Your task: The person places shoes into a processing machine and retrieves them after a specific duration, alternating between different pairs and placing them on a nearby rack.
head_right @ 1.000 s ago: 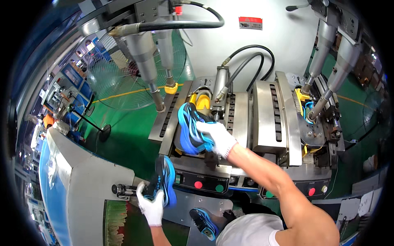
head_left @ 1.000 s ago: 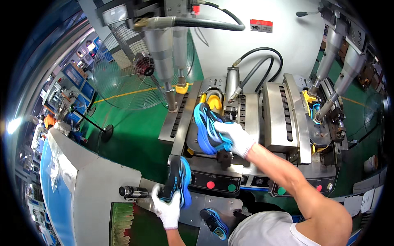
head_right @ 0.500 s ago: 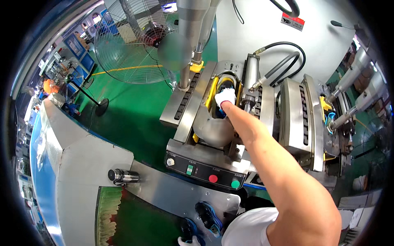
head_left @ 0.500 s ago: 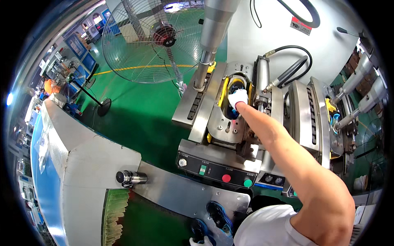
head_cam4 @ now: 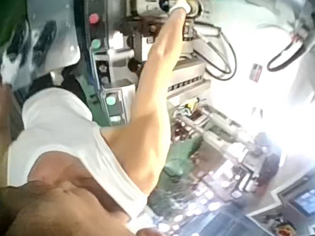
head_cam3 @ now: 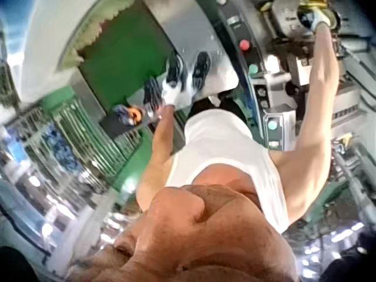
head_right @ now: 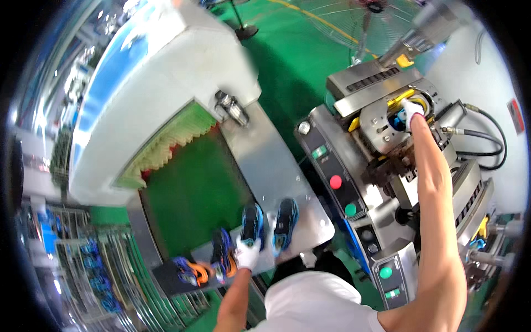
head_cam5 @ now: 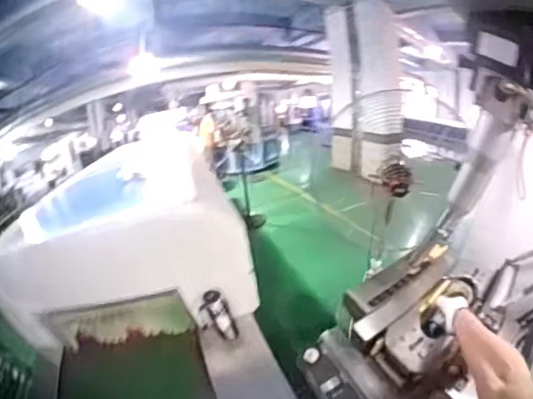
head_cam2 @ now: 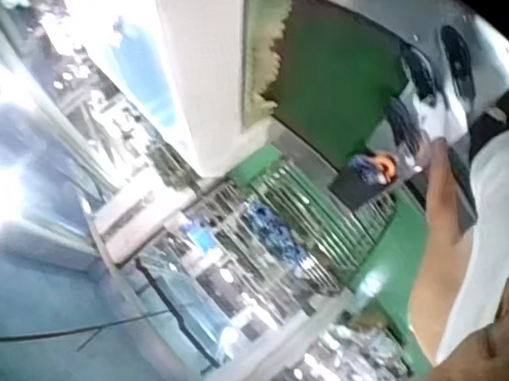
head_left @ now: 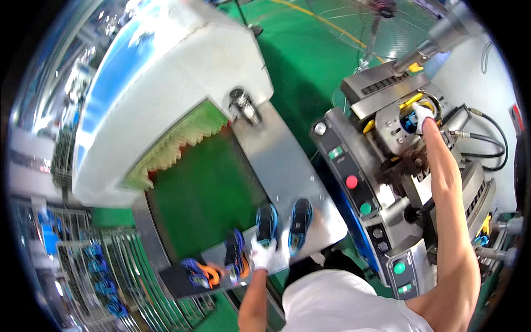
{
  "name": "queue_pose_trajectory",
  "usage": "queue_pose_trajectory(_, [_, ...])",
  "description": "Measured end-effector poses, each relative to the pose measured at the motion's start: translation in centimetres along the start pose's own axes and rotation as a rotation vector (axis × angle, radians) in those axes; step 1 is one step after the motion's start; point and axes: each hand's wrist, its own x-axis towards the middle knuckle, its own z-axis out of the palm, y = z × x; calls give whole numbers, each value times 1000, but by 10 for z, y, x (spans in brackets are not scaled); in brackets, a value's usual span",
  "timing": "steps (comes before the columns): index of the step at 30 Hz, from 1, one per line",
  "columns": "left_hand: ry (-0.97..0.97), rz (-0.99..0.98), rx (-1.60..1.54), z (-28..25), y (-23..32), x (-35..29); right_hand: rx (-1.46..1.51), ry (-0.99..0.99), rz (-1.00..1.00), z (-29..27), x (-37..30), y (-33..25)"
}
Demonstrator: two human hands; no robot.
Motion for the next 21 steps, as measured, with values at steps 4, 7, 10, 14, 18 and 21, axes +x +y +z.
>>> queue_pose_trajectory(4, [-28, 49, -61, 0, -3, -7, -337, 330, -935, 8, -200, -16])
queue_pose_trajectory(7, [4, 127, -244, 19, -42, 9, -445, 13, -1083, 21, -400, 25])
queue_pose_trajectory(10, [64, 220, -266, 31, -40, 13, -1140, -175, -772, 44, -463, 115])
queue_pose_trajectory(14, [-119, 386, -245, 15, -34, 18, -1590, -33, -1005, 51, -436, 226])
queue_pose_trajectory(18, [-193, 446, -174, 20, -58, 21, -986, -211, -823, 86, -510, 237])
queue_pose_trajectory(21, [-172, 451, -260, 25, -76, 35, -794, -828, 205, 146, -594, 201])
